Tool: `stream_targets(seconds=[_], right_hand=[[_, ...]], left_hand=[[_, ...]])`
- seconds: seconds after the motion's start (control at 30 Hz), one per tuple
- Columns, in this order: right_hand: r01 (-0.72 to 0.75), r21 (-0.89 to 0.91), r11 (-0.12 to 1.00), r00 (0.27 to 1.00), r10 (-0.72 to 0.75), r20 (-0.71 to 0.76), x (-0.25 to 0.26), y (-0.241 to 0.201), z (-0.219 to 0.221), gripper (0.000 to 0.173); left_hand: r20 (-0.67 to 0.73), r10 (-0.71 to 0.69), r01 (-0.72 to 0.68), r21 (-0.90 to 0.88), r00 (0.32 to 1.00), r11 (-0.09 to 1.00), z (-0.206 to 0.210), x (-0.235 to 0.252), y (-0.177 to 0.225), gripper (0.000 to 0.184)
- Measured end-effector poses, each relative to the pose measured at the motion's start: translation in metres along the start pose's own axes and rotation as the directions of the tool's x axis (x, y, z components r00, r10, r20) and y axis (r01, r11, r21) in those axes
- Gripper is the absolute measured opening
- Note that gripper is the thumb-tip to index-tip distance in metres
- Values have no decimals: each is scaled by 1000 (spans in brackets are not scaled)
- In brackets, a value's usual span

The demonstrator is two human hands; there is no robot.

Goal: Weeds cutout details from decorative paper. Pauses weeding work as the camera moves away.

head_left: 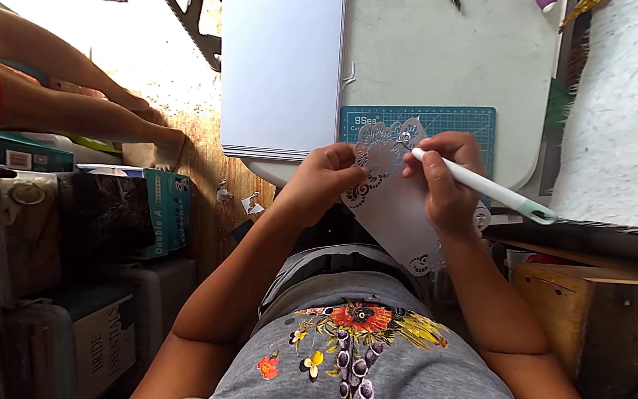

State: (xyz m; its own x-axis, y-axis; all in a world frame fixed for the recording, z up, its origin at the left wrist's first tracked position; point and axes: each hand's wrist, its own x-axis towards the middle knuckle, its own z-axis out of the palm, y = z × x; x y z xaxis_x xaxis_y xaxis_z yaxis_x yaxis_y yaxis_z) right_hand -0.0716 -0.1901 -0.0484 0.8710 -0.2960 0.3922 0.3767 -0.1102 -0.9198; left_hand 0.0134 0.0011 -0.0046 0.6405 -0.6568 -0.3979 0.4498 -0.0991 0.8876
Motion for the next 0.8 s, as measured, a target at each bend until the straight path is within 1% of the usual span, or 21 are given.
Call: stream_targets(seconds=[0.07,0.13,0.4,0.5,0.63,0.8], right_hand=[[-11,10,1000,1000,11,5,-1,1,0,14],[-16,18,1000,1000,16,-3,0,0,0,14],[-53,88,995,999,54,-2,2,-5,-2,12],[-27,35,999,1000,27,-6,4,-10,0,11],[59,-79,995,998,-57,28,4,-4,6,9],[106,-136,985,994,-101,47,2,2,8,9]], left_hand=[[-54,2,-4,-48,999,999,2,3,-1,19],[-75,-9,3,-78,997,997,3,4,-1,19],[-66,-52,40,-172,996,984,3,3,-3,18],[-79,-51,38,-156,996,987,6,1,-6,17],[-80,-21,13,-102,997,995,10,2,-9,21],[-87,4,-9,-57,996,998,11,2,-10,24]])
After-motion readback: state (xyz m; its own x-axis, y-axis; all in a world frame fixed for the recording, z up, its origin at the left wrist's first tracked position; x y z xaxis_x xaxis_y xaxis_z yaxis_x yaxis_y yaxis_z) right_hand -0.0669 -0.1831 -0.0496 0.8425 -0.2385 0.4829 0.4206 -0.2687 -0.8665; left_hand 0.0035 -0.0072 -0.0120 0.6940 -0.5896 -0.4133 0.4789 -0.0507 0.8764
